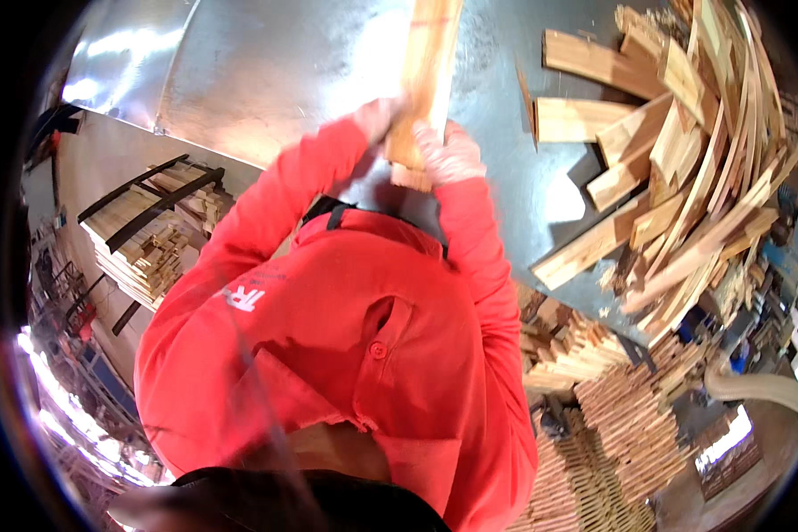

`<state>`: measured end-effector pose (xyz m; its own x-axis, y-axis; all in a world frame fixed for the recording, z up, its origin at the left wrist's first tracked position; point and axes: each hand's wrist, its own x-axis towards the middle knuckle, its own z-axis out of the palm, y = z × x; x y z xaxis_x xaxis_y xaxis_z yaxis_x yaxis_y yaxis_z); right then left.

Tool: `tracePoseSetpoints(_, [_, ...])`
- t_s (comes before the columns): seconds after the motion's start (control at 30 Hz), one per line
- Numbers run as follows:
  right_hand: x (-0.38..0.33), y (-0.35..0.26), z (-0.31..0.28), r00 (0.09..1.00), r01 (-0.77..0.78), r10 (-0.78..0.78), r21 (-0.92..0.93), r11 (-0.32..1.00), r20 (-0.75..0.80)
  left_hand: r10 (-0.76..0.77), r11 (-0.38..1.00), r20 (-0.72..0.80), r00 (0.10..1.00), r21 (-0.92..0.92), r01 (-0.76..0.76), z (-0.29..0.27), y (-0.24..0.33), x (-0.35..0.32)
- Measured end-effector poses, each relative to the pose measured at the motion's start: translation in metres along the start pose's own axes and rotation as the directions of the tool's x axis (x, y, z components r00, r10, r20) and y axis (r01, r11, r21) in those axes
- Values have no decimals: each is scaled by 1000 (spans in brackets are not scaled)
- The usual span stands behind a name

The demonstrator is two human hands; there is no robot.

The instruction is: The person sorts wooden planks on a metal table in a workshop. They pick up individual planks from a pile, inspect them, and place them into a separate stack, occasionally adjusting the alignment of the sorted wood.

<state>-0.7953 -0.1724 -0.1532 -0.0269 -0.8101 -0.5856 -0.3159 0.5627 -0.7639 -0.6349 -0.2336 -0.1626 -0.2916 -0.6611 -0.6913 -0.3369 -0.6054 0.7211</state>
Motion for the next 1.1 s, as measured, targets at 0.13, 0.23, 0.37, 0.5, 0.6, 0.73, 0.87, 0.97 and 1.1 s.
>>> tracePoseSetpoints(0.13, [-13,-29,28,985,141,-161,247,959,65,127,992,275,953,-29,-124,-36,-47,-33])
tracePoseSetpoints(0.23, [-6,-30,53,923,226,-330,411,883,200,13,568,384,923,-763,309,-37,-71,-21])
tracePoseSetpoints(0.37, [2,-57,73,967,82,-203,567,819,154,179,757,531,829,-613,229,-73,-45,-43])
tracePoseSetpoints(0.5, [38,-35,88,987,102,-139,359,928,77,94,906,263,960,-423,28,-95,-13,-59])
tracePoseSetpoints(0.6, [40,-51,83,994,91,-102,256,962,30,159,913,83,984,-392,-115,-129,-14,-56])
tracePoseSetpoints(0.73, [86,-45,70,961,-121,-37,539,834,273,111,980,-130,985,-153,-131,-150,19,-33])
tracePoseSetpoints(0.87, [114,-111,75,999,-47,40,316,947,30,82,989,-360,929,145,-30,-146,56,13])
tracePoseSetpoints(0.97, [123,-118,32,980,-194,199,148,970,-24,146,987,-486,862,125,-98,-185,84,67])
tracePoseSetpoints(1.1, [127,-34,13,988,-57,69,91,994,-136,292,907,-590,753,420,-23,-301,177,148])
